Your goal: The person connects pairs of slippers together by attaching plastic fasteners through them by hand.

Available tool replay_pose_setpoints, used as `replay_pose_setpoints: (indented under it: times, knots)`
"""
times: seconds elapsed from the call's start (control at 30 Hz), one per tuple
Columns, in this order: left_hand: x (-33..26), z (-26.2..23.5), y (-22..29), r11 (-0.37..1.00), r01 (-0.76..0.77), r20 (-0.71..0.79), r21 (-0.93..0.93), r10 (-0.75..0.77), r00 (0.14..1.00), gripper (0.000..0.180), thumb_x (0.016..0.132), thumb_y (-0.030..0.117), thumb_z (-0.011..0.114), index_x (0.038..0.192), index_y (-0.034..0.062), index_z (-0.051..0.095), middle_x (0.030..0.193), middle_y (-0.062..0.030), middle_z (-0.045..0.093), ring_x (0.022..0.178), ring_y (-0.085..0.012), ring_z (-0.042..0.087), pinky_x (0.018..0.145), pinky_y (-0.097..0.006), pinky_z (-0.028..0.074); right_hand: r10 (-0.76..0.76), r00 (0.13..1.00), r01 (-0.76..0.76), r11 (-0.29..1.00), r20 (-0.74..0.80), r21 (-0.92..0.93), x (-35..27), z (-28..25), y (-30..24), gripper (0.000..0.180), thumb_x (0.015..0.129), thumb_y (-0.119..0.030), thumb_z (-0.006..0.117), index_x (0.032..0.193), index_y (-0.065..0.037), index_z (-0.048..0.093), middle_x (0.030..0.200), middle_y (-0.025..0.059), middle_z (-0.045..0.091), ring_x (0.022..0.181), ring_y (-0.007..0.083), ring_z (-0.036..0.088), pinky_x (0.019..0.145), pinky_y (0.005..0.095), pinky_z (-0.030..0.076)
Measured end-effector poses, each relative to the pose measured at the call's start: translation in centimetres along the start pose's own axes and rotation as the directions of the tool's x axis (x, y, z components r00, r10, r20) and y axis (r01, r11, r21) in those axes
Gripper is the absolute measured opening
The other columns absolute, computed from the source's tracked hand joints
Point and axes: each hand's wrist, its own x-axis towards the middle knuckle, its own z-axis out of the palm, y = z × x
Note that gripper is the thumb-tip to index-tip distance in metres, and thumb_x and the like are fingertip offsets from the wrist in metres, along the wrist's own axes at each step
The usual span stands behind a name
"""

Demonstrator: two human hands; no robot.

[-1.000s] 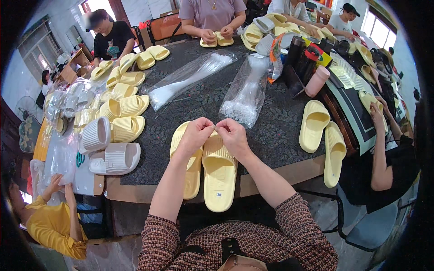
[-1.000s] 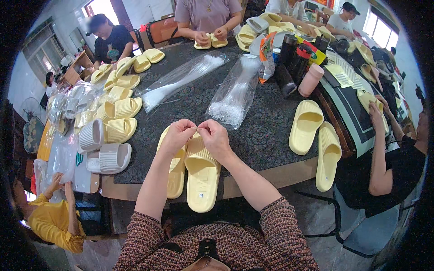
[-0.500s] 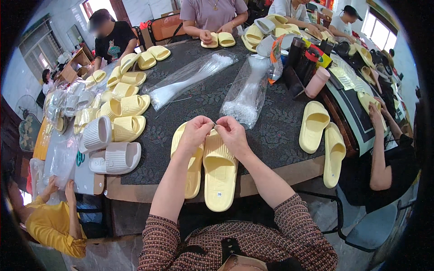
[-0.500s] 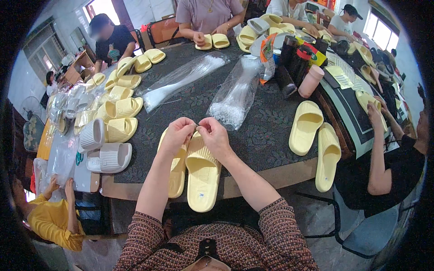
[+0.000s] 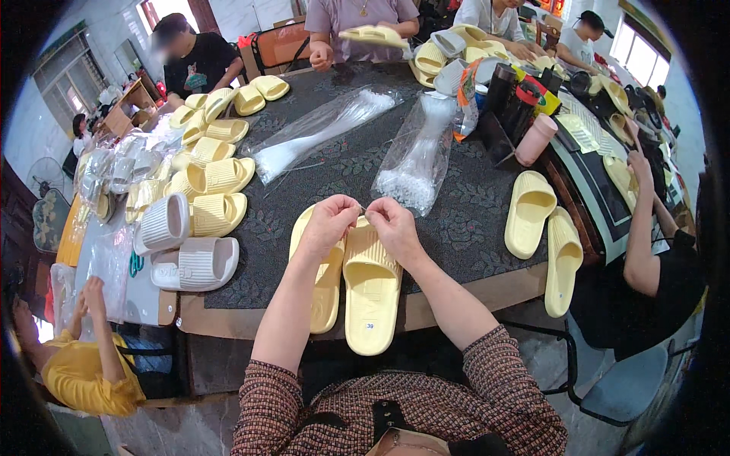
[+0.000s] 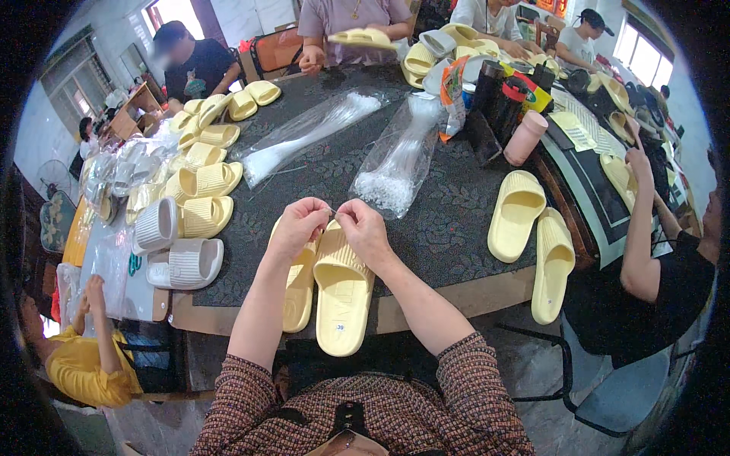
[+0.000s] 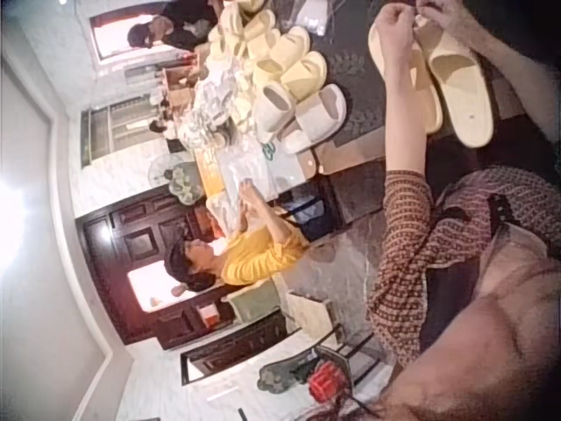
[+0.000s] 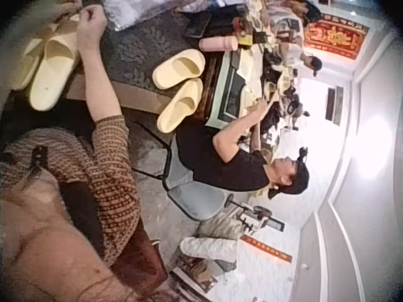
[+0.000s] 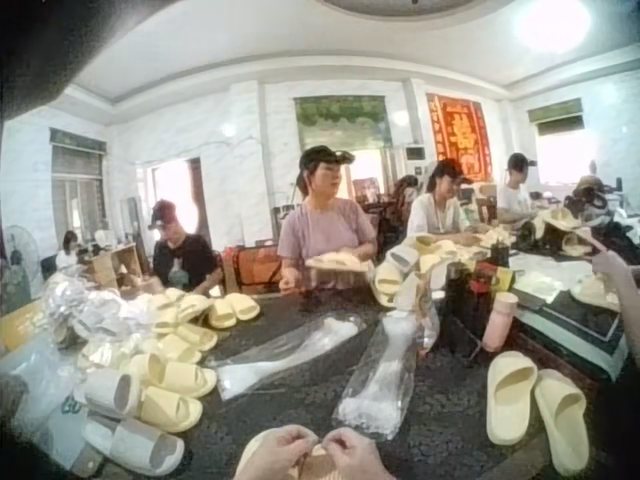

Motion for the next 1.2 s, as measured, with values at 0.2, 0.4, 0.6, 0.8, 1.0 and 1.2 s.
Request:
replay_pose_setpoints:
  times: [0.2, 0.4, 0.6, 0.8, 1.0, 1.2]
  knots:
    - [0.2, 0.0, -0.1, 0.996, -0.058, -0.074, -0.073, 0.052, 0.996, 0.006, 0.087, 0.01, 0.057, 0.088, 0.0054, 0.061, 0.07, 0.0021, 0.058, 0.054, -0.0026, 0.048, 0.049, -0.017, 0.038, -0.006, 1.0, 0.006, 0.996, -0.002, -0.085, 0.2, -0.4, -1.5, 0.007, 0.084, -0.008, 0.059, 0.086, -0.001, 0.061, 0.076, 0.009, 0.063, 0.068, 0.017, 0.061, 0.064, 0.0307, 0.048]
    - [-0.4, -3.0, -1.6, 0.947, -0.24, -0.316, 0.212, 0.299, 0.9, 0.028, 0.085, 0.007, 0.058, 0.112, -0.0001, 0.057, 0.096, -0.0066, 0.061, 0.07, -0.0113, 0.057, 0.065, -0.026, 0.048, -0.368, 0.899, 0.438, 0.769, 0.238, -0.466, -0.4, -2.2, -6.1, 0.013, 0.083, -0.009, 0.057, 0.092, -0.001, 0.06, 0.089, 0.0136, 0.064, 0.085, 0.0322, 0.06, 0.078, 0.0408, 0.044]
    - [-2.3, -9.0, -4.2, 0.888, -0.212, -0.508, 0.407, 0.413, 0.756, 0.025, 0.084, 0.007, 0.058, 0.108, -0.0005, 0.058, 0.093, -0.0079, 0.061, 0.074, -0.0128, 0.057, 0.069, -0.027, 0.048, -0.066, 0.765, 0.421, 0.803, 0.64, -0.421, -5.8, -2.9, -11.4, 0.021, 0.084, -0.013, 0.059, 0.103, -0.004, 0.062, 0.091, 0.0163, 0.064, 0.083, 0.0334, 0.061, 0.073, 0.0396, 0.048]
    - [-2.8, -12.0, -8.2, 0.902, -0.106, -0.603, 0.419, 0.363, 0.71, 0.019, 0.085, 0.006, 0.056, 0.101, -0.0021, 0.061, 0.083, -0.0071, 0.065, 0.074, -0.0118, 0.059, 0.068, -0.026, 0.049, 0.018, 0.758, 0.507, 0.614, 0.652, -0.606, -7.8, 0.7, -10.3, 0.045, 0.085, -0.019, 0.061, 0.127, -0.009, 0.048, 0.091, 0.0121, 0.057, 0.086, 0.03, 0.059, 0.075, 0.0398, 0.049]
    - [-2.8, -11.1, -8.0, 0.929, -0.14, -0.545, 0.343, 0.318, 0.776, 0.019, 0.086, 0.006, 0.054, 0.102, -0.0019, 0.061, 0.083, -0.0082, 0.065, 0.072, -0.0121, 0.061, 0.067, -0.026, 0.051, -0.047, 0.776, 0.571, 0.475, 0.629, -0.669, -7.6, 3.6, -7.6, 0.041, 0.087, -0.02, 0.059, 0.124, -0.007, 0.049, 0.09, 0.015, 0.055, 0.085, 0.0304, 0.054, 0.076, 0.0401, 0.044]
    - [-2.4, -11.5, -8.3, 0.953, -0.149, -0.544, 0.263, 0.275, 0.793, 0.018, 0.087, 0.006, 0.053, 0.101, -0.0016, 0.061, 0.083, -0.0069, 0.064, 0.073, -0.0115, 0.061, 0.065, -0.025, 0.05, -0.066, 0.86, 0.447, 0.577, 0.507, -0.683, -7.1, 3.6, -7.6, 0.018, 0.089, -0.009, 0.053, 0.103, 0.001, 0.057, 0.081, 0.0171, 0.057, 0.082, 0.0331, 0.054, 0.074, 0.0422, 0.043]
